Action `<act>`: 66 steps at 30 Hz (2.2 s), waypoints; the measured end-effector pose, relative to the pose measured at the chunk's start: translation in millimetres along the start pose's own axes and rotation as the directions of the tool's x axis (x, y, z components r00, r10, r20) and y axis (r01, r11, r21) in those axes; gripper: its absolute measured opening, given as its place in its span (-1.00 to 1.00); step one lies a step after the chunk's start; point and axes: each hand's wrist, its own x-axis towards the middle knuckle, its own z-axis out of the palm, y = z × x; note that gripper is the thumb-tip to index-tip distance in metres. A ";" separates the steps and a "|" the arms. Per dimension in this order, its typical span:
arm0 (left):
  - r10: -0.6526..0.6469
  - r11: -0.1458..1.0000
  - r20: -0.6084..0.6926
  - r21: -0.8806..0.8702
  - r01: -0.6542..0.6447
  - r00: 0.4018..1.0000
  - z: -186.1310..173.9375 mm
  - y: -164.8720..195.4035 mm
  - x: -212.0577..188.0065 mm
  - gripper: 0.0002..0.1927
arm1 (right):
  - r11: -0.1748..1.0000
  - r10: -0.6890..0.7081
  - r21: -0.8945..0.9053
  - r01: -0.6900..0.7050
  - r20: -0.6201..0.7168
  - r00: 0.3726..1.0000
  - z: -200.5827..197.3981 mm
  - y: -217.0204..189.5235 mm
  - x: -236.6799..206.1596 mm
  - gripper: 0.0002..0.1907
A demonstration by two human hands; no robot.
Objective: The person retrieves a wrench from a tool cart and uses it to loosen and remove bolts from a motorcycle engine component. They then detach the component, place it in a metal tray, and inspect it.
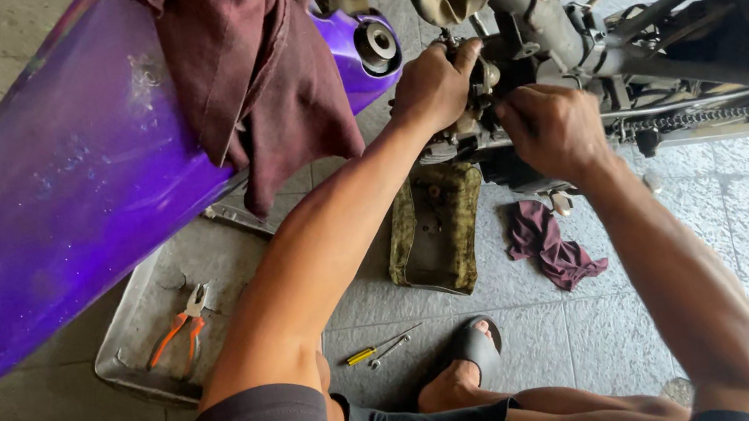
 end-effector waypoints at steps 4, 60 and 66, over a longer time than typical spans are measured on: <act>-0.058 0.997 0.067 -0.042 0.060 0.996 -0.3 -1.3 0.4 -0.28 | 0.999 0.010 0.038 -0.018 0.196 0.981 -10.0 26.5 21.6 -0.69; 0.016 0.993 0.001 0.116 -0.016 1.000 -6.2 3.0 -7.9 -0.40 | 0.996 0.053 -0.067 -0.059 -0.084 0.995 20.4 -13.6 7.3 -0.76; 0.085 0.993 -0.006 0.081 -0.085 0.996 -4.8 -5.6 -4.5 -0.42 | 0.993 0.096 -0.084 -0.083 0.160 0.982 -19.0 -4.5 30.7 -0.65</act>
